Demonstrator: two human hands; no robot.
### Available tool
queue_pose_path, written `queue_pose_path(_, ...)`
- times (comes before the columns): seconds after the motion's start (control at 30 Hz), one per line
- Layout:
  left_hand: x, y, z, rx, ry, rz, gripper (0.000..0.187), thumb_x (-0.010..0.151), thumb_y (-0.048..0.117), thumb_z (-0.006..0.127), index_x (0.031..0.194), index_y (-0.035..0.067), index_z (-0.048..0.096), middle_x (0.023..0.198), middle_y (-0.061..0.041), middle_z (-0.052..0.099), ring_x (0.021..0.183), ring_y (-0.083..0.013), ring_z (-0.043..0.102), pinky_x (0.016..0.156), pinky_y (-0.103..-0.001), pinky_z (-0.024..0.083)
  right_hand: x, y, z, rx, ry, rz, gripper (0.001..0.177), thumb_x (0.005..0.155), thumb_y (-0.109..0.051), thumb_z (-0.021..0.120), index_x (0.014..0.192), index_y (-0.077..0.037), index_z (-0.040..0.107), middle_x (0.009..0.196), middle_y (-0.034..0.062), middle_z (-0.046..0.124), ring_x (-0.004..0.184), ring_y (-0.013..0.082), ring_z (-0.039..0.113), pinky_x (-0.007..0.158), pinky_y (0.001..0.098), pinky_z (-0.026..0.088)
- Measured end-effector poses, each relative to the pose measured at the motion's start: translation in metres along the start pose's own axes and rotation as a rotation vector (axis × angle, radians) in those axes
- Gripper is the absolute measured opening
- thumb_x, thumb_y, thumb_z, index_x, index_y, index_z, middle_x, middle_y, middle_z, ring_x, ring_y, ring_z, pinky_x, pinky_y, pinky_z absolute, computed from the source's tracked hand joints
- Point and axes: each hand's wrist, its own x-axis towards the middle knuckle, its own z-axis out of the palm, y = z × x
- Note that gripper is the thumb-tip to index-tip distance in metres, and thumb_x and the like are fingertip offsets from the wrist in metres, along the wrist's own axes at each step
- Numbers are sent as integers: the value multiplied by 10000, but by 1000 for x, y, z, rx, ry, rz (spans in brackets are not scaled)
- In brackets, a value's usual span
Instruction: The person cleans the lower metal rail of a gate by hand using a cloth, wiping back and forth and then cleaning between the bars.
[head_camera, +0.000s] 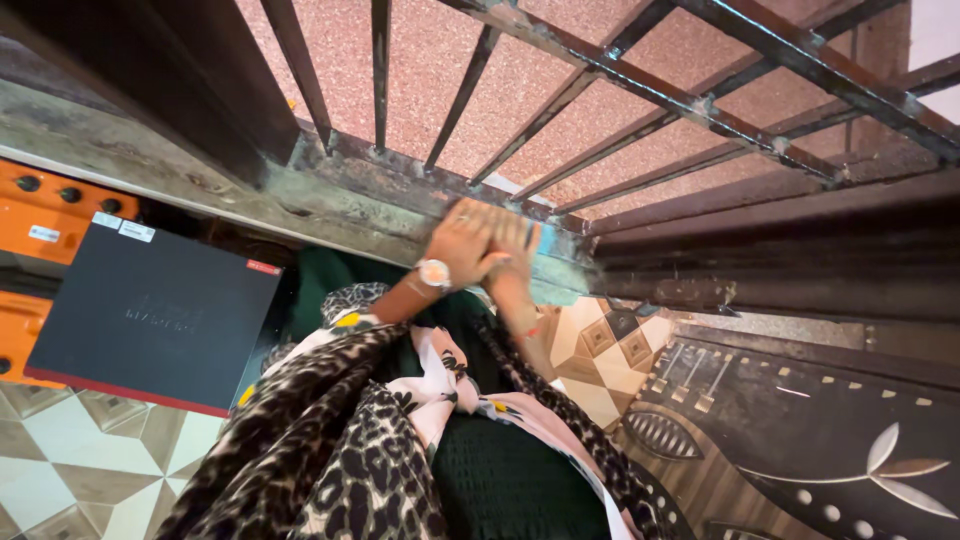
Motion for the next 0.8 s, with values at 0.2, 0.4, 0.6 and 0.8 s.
queue_pose_path(0.2,-41,-47,-65,147,33,-212,849,977,566,555,1461,-126,466,1512,-314,481,1460,-432,401,1248,-508,240,27,-85,-25,314,243,-294,826,875,-330,610,1577,-5,320,1625,205,353,1530,373,290,1236,623,117)
queue_pose_path(0.4,-66,-81,-104,233,63,-401,841,1022,547,476,1566,-85,374,1629,-269,387,1542,-363,328,1271,-529,171,62,-150,-57,352,341,-458,815,881,-331,596,1571,8,326,1566,190,417,1448,353,399,1183,564,270)
queue_pose_path(0.6,-61,-70,-104,280,93,-390,905,1005,600,488,1557,-109,377,1623,-294,380,1543,-383,310,1268,-542,149,63,-138,-66,266,262,-478,783,904,-291,579,1594,-10,337,1550,142,461,1407,295,453,1137,488,350)
queue_pose_path(0.8,-41,-39,-81,194,30,-241,944,947,641,531,1466,-142,437,1528,-308,454,1493,-436,340,1246,-549,158,39,-87,-30,183,345,-376,766,853,-294,573,1539,-26,362,1543,153,465,1441,309,404,1195,511,244)
